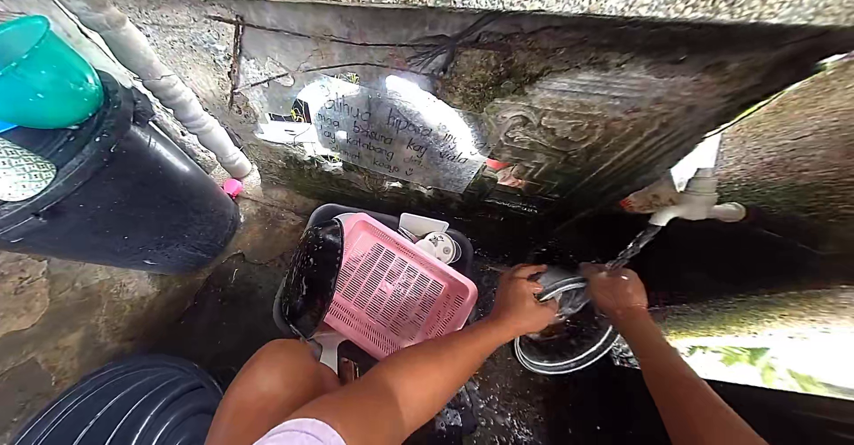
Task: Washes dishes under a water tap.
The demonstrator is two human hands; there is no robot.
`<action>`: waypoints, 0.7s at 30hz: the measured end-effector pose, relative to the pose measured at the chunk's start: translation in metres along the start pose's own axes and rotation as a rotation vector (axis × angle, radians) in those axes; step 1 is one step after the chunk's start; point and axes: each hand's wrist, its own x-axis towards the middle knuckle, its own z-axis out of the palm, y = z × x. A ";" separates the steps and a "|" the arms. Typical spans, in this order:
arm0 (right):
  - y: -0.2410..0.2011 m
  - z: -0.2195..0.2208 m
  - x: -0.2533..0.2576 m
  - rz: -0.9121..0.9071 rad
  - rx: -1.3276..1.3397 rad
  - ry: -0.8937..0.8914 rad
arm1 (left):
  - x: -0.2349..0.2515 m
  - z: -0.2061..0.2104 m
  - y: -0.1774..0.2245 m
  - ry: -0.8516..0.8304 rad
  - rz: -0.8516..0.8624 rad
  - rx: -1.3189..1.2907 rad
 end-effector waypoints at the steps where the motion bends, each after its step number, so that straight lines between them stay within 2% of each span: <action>1: -0.009 0.007 -0.006 -0.134 -0.129 -0.052 | 0.002 0.001 0.001 -0.056 -0.036 0.046; 3: -0.023 0.022 -0.012 -0.332 -0.252 -0.069 | 0.003 0.002 -0.001 -0.059 -0.062 0.085; 4: -0.024 0.023 -0.007 -0.316 -0.221 -0.067 | 0.003 0.002 -0.005 -0.022 -0.054 0.075; 7: 0.001 0.006 0.011 0.066 0.110 0.000 | -0.007 0.006 -0.010 0.092 0.024 -0.021; 9: 0.009 -0.003 0.007 0.164 0.171 0.039 | -0.010 0.011 -0.008 0.086 -0.006 -0.055; 12: -0.023 0.001 -0.021 -0.052 -0.131 -0.110 | -0.003 0.008 0.007 -0.084 -0.197 0.071; 14: -0.030 0.017 -0.024 -0.220 -0.214 -0.123 | -0.002 0.009 0.009 -0.064 -0.207 0.117; 15: -0.024 0.018 -0.015 -0.230 -0.162 -0.114 | 0.000 0.009 0.008 -0.033 -0.175 0.119; 19: 0.023 0.007 0.012 0.145 0.284 -0.012 | -0.007 0.018 -0.003 0.054 -0.033 0.065; 21: 0.020 0.008 0.000 0.173 0.315 -0.005 | -0.003 0.017 0.000 0.003 -0.094 0.105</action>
